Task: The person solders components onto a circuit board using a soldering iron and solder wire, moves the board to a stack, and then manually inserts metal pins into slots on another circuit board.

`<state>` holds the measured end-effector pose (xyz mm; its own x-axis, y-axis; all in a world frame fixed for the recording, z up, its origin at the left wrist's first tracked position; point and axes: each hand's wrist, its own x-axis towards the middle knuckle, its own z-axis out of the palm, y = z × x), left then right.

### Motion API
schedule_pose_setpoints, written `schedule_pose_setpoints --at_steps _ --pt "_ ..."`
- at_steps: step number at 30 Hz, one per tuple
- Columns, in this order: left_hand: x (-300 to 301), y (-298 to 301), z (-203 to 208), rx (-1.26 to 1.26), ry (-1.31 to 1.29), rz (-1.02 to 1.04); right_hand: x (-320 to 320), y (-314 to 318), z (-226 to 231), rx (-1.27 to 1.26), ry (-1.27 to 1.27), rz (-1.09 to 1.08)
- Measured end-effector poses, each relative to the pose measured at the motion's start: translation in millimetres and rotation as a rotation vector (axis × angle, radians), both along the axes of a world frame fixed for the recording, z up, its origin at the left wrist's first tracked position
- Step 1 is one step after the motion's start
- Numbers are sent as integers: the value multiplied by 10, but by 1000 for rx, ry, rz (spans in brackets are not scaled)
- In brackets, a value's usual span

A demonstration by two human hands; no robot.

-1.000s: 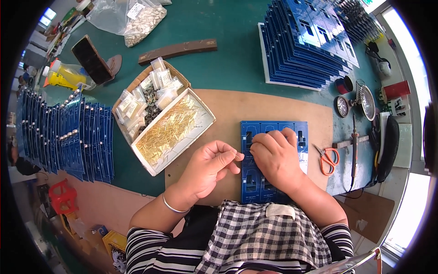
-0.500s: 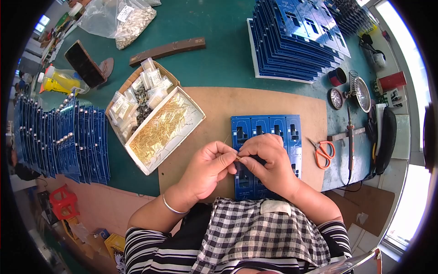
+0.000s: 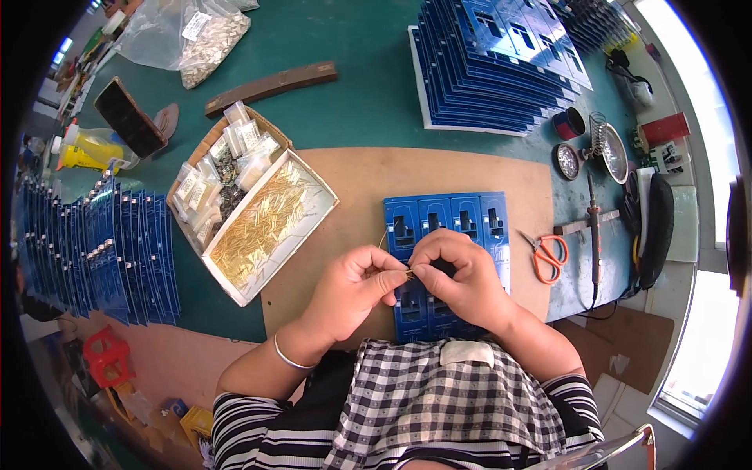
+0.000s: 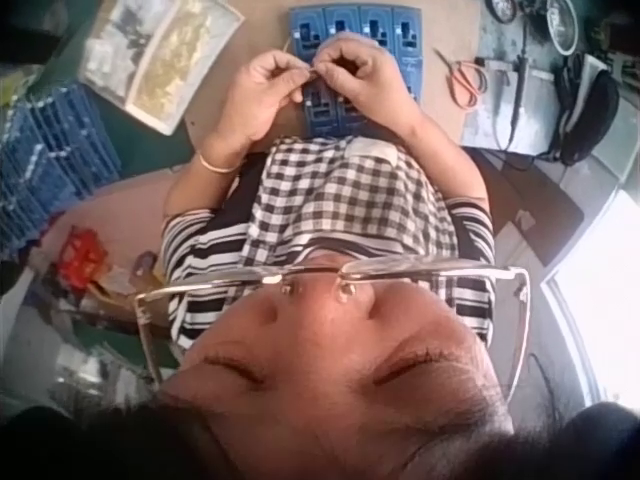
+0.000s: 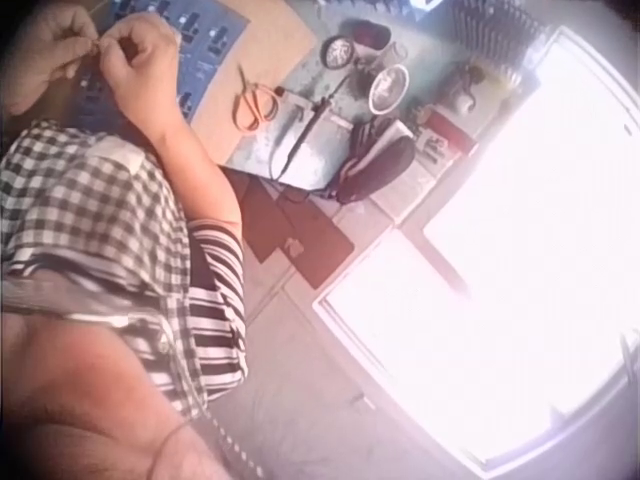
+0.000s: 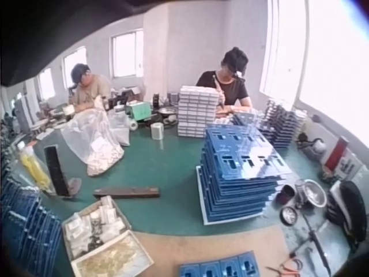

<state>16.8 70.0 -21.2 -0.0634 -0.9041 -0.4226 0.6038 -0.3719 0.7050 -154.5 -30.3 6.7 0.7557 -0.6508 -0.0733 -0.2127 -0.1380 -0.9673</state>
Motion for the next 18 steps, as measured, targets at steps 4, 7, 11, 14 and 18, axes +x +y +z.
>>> schedule_pose_setpoints --at_steps 4,7,11,14,18 --pt "-53 -5 -5 -54 -223 -31 -83 -41 -23 -280 65 -134" --pt "-1 18 -45 -69 -231 -8 -219 -159 -90 -511 174 -226" --pt "26 13 -40 -85 -225 -16 -260 -151 -137 -582 240 -212" --pt "30 11 -38 -97 -259 -24 -234 -133 -155 -648 273 -218" --pt "26 21 -43 -97 -268 -14 -216 -148 -170 -681 293 -195"
